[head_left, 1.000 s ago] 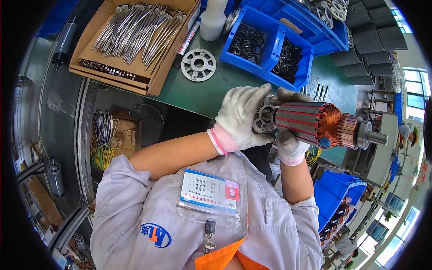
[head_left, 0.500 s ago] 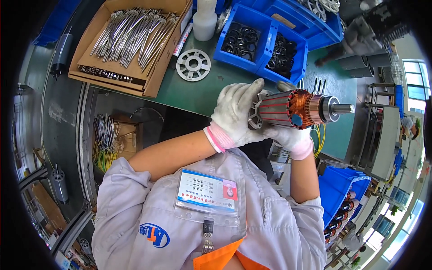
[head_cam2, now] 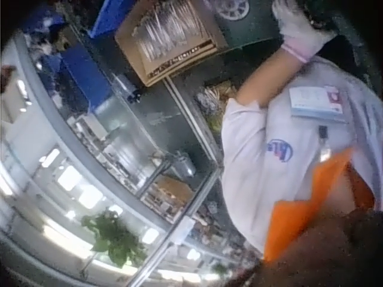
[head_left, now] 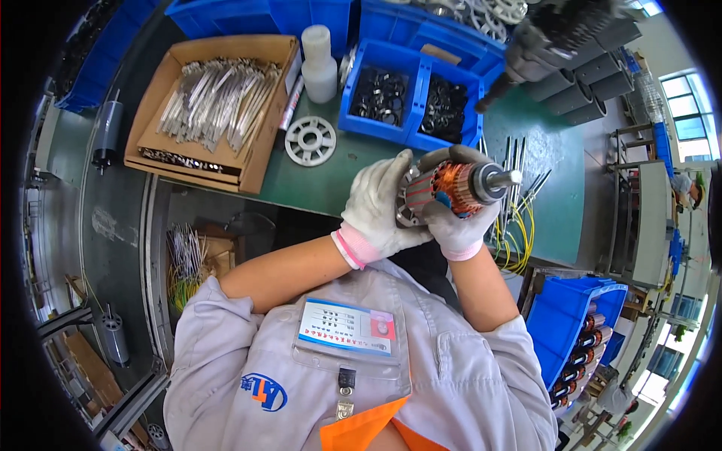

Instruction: The person assembles electric motors by inserting rotors into cylindrical housings, attaching end caps, inserting long bolts, and tightening them using a power screwdriver before placing the assembled motors onto a conveyor belt.

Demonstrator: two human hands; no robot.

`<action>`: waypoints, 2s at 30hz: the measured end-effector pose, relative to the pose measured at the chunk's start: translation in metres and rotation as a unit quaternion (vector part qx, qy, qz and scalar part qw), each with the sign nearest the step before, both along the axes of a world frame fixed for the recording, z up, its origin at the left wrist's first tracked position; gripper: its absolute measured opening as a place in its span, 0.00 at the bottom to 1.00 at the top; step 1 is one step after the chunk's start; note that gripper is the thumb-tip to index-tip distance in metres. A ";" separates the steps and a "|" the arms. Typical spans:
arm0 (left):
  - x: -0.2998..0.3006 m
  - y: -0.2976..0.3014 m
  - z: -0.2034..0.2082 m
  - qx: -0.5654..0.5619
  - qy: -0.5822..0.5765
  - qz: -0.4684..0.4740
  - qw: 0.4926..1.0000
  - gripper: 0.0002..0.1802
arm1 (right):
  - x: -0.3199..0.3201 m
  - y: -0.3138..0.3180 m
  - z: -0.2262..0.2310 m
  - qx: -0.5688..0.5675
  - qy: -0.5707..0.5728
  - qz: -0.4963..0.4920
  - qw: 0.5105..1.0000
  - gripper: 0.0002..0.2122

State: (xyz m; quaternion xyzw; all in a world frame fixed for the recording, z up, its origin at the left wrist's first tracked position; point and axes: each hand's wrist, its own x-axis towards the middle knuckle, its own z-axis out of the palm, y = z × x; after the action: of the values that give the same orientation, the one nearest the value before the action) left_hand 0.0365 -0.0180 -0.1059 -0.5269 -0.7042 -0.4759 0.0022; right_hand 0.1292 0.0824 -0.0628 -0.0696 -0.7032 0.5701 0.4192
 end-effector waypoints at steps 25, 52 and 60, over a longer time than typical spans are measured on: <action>-0.035 0.011 0.191 0.022 0.022 -0.193 0.981 0.27 | -0.006 0.001 -0.011 -0.113 -0.118 0.036 0.986 0.51; -0.025 0.007 0.103 -0.129 -0.457 -0.314 0.822 0.43 | -0.024 0.344 0.227 0.205 -0.463 -0.563 0.653 0.28; -0.030 0.010 0.106 -0.122 -0.146 -0.217 0.957 0.37 | 0.024 0.248 0.216 0.227 -0.064 -0.575 0.784 0.25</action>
State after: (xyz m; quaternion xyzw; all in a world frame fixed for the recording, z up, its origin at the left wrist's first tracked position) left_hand 0.0060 -0.0084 -0.0004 -0.5879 -0.6186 -0.4470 -0.2682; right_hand 0.1535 0.3303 0.1534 -0.3995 -0.6672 0.0417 0.6273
